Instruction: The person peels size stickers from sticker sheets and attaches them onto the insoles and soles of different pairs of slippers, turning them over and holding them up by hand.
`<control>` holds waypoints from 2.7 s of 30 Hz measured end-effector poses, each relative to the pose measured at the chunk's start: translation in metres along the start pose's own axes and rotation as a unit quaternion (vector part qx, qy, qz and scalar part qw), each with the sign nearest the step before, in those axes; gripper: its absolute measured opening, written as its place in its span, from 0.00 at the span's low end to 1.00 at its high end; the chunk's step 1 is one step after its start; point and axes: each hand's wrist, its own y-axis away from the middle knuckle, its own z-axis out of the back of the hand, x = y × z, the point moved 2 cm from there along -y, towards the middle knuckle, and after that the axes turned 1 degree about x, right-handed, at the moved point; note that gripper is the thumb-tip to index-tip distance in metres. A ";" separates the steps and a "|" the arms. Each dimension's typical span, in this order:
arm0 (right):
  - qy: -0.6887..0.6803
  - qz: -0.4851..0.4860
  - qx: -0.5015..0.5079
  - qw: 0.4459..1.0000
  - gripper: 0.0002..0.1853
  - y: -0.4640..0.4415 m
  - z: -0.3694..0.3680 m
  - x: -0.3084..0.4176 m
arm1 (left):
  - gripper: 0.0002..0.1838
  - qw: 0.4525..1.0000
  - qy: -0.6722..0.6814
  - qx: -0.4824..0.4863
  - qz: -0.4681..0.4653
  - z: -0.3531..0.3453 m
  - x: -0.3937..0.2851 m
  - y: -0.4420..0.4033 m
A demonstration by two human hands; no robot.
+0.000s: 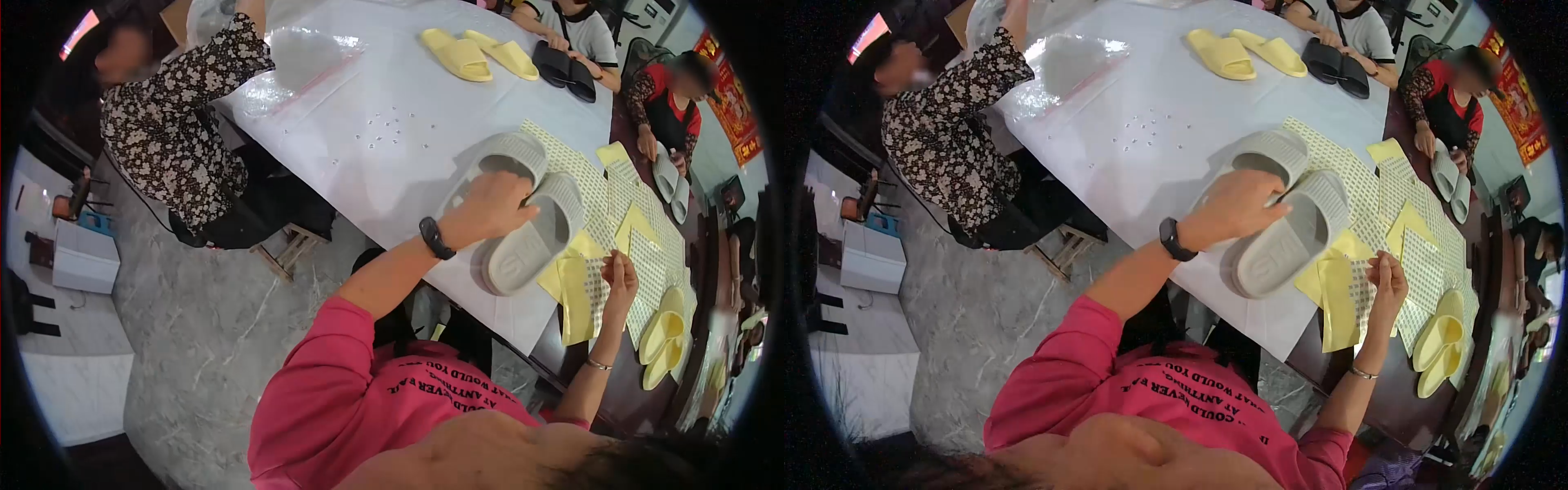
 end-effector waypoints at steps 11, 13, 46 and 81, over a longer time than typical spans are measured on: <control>0.111 0.043 -0.014 0.993 0.11 -0.021 -0.026 0.027 | 0.09 0.980 0.192 -0.045 0.039 -0.013 0.106 -0.092; 0.154 0.060 0.006 0.986 0.11 -0.026 -0.048 0.052 | 0.09 0.977 0.204 -0.048 0.044 -0.013 0.109 -0.090; 0.387 0.002 0.445 0.807 0.14 -0.149 -0.457 0.078 | 0.21 0.981 0.160 0.050 0.100 -0.073 0.136 -0.091; 0.420 0.083 0.567 0.704 0.04 0.030 -0.197 0.109 | 0.16 0.909 0.365 0.081 0.185 -0.016 0.176 -0.087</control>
